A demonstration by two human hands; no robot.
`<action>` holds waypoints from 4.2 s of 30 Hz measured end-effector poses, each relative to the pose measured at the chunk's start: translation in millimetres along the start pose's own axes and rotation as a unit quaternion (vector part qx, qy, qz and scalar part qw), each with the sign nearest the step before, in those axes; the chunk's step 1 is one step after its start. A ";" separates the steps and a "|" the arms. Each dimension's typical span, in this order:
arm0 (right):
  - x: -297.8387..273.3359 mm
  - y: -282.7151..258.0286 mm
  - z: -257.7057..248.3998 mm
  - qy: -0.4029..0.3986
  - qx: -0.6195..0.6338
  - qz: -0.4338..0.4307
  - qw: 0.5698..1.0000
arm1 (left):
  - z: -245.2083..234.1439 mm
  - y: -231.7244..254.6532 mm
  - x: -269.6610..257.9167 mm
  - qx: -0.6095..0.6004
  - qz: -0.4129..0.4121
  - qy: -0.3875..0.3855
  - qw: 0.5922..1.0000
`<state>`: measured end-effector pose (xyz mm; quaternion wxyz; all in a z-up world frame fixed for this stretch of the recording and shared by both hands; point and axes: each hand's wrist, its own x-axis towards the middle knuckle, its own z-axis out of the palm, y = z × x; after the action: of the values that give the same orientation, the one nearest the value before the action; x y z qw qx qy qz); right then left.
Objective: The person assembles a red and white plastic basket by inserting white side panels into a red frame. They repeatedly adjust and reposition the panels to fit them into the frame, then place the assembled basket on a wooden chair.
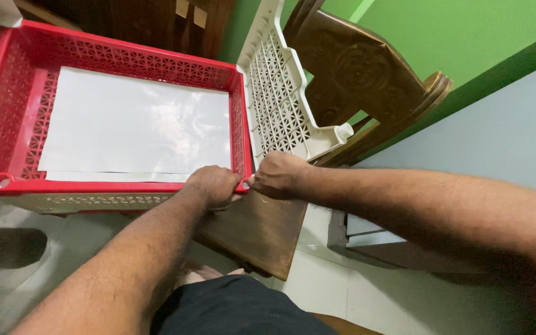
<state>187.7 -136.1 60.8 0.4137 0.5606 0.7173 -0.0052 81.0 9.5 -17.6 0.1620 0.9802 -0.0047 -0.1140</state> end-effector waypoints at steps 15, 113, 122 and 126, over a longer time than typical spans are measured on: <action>8.4 -34.2 -52.9 -0.020 0.017 0.112 0.993 | 0.7 -17.7 21.9 -0.059 0.021 -0.083 0.995; -115.3 15.0 -15.3 0.163 0.896 0.245 0.332 | 88.6 -104.9 -92.1 -0.628 -0.394 0.457 0.492; -87.0 -0.2 -31.3 0.166 0.856 0.310 0.378 | 76.6 -91.3 -100.9 -0.576 -0.470 0.343 0.574; -82.7 -5.9 -32.4 0.181 0.856 0.334 0.350 | 65.2 -83.0 -100.9 -0.687 -0.427 0.193 0.555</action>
<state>166.3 -189.2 129.0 -0.4638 0.7909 0.1340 -0.3760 -34.3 72.2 -81.8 0.7155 0.4572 0.5254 0.0536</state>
